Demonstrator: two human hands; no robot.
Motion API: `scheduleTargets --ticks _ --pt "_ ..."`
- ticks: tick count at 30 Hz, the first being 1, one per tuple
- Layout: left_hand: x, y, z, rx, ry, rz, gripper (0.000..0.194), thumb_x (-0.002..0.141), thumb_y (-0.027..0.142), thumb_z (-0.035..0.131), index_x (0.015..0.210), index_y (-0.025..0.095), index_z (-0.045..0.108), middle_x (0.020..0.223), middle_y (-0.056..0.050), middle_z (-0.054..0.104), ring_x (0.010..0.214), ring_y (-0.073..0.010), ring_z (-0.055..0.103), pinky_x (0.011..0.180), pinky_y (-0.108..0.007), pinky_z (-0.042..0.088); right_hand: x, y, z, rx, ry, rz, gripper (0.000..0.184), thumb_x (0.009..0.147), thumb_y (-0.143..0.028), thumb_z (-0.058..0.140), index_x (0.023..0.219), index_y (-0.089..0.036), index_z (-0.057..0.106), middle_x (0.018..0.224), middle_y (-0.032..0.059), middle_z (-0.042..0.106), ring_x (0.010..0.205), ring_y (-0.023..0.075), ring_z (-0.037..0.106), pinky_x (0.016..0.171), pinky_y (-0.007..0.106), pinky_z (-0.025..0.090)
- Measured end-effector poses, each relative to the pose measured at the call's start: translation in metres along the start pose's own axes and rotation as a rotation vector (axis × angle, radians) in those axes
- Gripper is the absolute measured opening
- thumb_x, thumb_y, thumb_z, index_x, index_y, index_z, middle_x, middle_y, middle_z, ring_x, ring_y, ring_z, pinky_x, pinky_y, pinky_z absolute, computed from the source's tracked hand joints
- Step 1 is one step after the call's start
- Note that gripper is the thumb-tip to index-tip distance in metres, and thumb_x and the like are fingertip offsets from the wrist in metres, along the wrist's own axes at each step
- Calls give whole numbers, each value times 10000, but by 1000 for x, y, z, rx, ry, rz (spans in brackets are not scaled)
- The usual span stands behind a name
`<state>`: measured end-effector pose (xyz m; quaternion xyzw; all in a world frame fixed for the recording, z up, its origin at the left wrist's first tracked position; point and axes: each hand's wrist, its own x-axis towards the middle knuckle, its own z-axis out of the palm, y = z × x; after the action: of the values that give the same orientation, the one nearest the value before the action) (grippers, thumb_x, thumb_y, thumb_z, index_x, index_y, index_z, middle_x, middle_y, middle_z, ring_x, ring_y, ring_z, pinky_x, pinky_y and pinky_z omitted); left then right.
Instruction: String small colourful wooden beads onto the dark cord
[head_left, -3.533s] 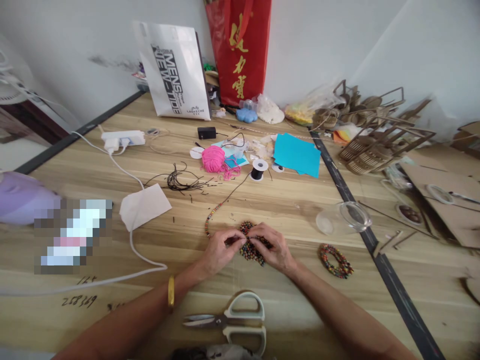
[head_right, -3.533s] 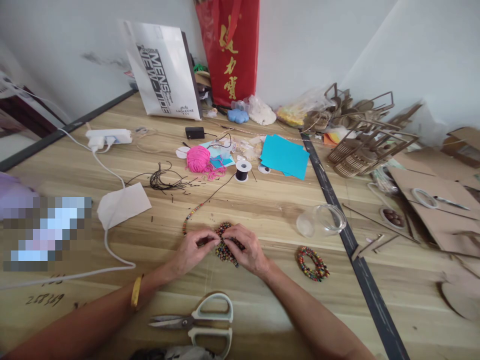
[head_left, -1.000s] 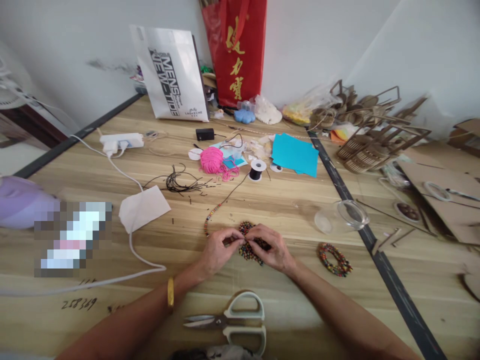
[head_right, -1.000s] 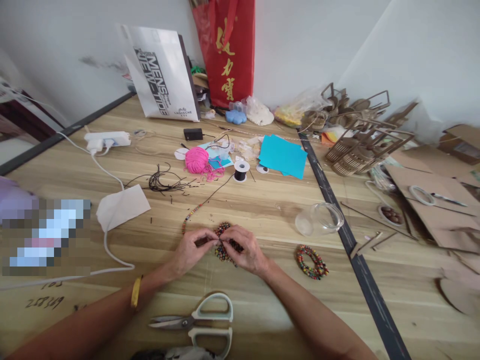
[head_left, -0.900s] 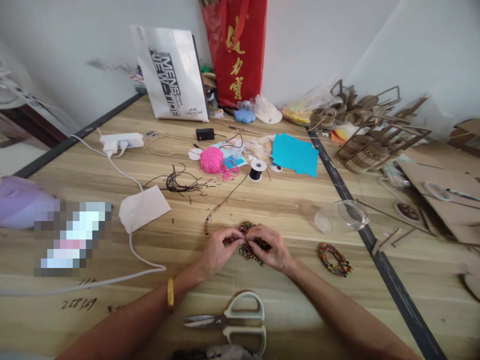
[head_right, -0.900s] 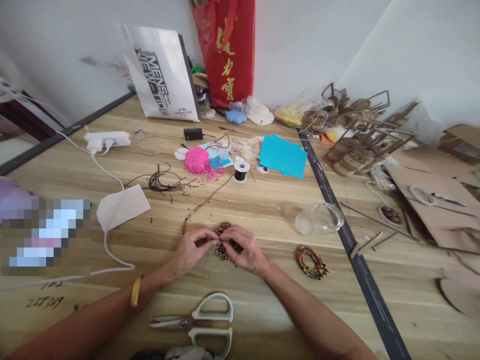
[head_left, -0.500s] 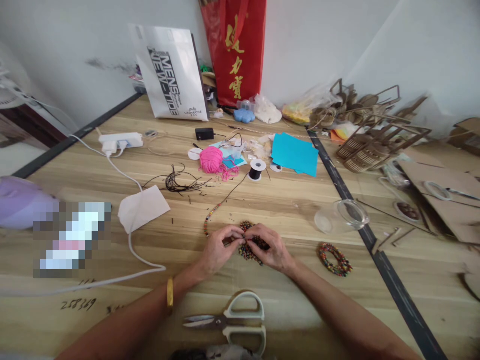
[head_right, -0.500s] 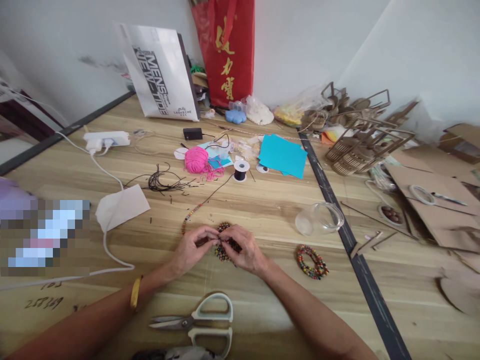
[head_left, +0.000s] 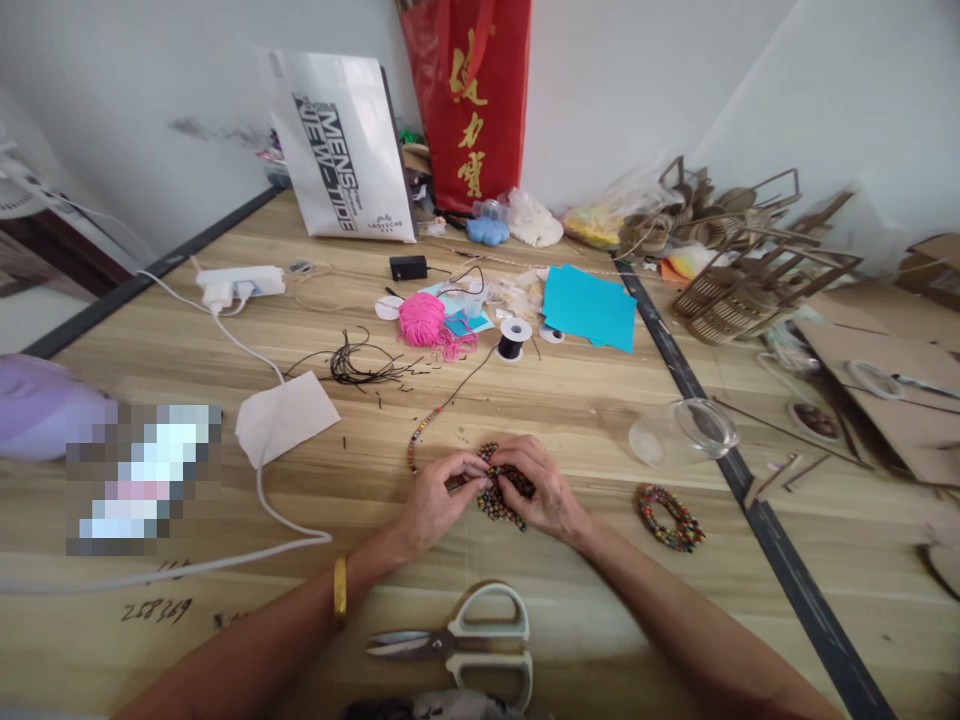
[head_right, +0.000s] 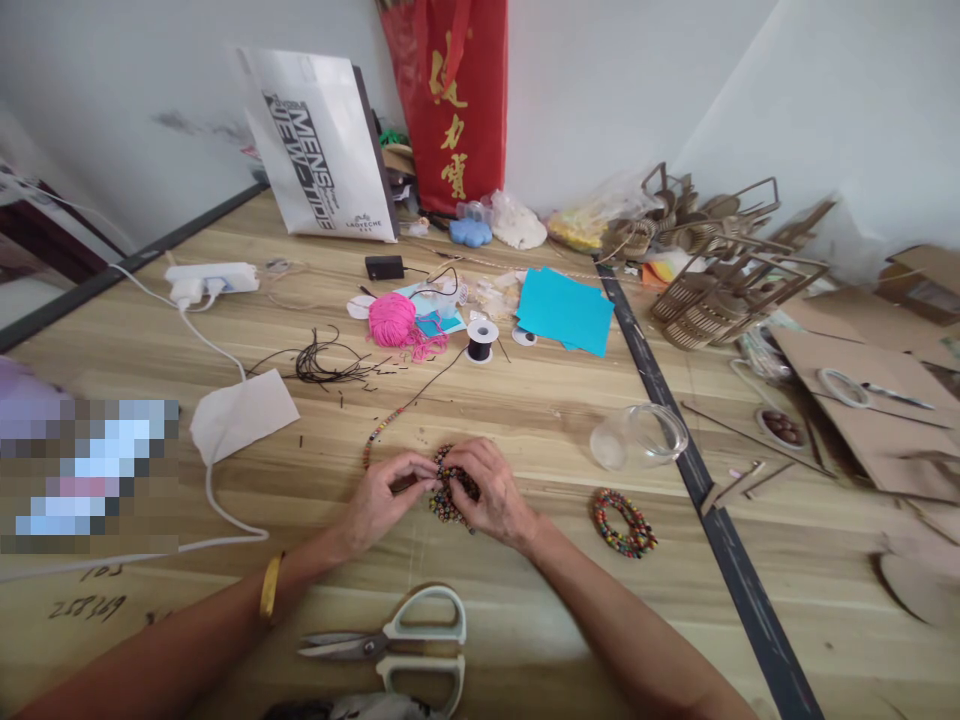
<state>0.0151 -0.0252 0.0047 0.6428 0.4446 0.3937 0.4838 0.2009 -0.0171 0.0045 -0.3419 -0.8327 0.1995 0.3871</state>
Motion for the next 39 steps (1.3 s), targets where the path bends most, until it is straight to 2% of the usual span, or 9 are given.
scheduleTargets --ticks 8,13,18,21,25,29,34,39 --pt "0 1 -1 -16 4 -28 101 785 207 613 858 141 633 802 -56 705 766 -163 670 744 -280 536 0 2 -2 -64 -4 5 197 849 -144 527 1026 -202 590 987 99 614 929 221 555 797 398 482" --pt "1 3 -5 -126 -20 -79 161 799 202 601 932 118 638 834 -80 729 786 -176 692 751 -291 551 4 3 -12 -166 -130 42 184 824 -105 536 976 -181 606 933 89 627 892 223 549 794 389 459" --pt "6 4 -15 -211 -23 -127 216 805 244 592 963 104 642 884 -104 739 597 -124 648 530 -223 520 7 0 -25 -206 -213 57 141 848 -99 532 935 -177 612 891 77 623 849 205 544 762 347 447" --pt "10 5 -22 -211 -36 -148 221 780 244 608 943 103 655 881 -114 742 628 -137 650 424 -176 440 8 -6 -29 -217 -235 49 120 869 -113 524 923 -173 613 868 74 617 830 200 539 741 335 445" --pt "13 8 -30 -165 -115 -207 207 756 210 616 930 115 675 835 -103 748 641 -146 659 374 -151 376 8 -13 -23 -222 -257 31 103 891 -147 523 934 -176 612 869 78 614 838 204 540 745 342 454" --pt "14 7 -34 -141 -182 -239 213 740 191 615 924 121 697 840 -103 751 605 -140 653 354 -145 371 3 -15 -10 -237 -251 27 103 893 -178 540 968 -180 610 909 87 615 883 219 537 778 364 467" --pt "16 3 -33 -134 -185 -240 224 719 191 634 914 118 716 829 -105 754 534 -119 617 347 -142 374 -1 -12 4 -284 -233 -5 146 901 -192 534 1024 -195 612 933 97 606 926 236 529 798 389 468" --pt "15 1 -32 -106 -177 -253 217 728 225 640 896 114 721 802 -95 752 409 -66 502 336 -146 367 0 -13 7 -325 -257 -17 134 911 -182 512 988 -184 622 898 93 605 907 232 522 793 381 460"
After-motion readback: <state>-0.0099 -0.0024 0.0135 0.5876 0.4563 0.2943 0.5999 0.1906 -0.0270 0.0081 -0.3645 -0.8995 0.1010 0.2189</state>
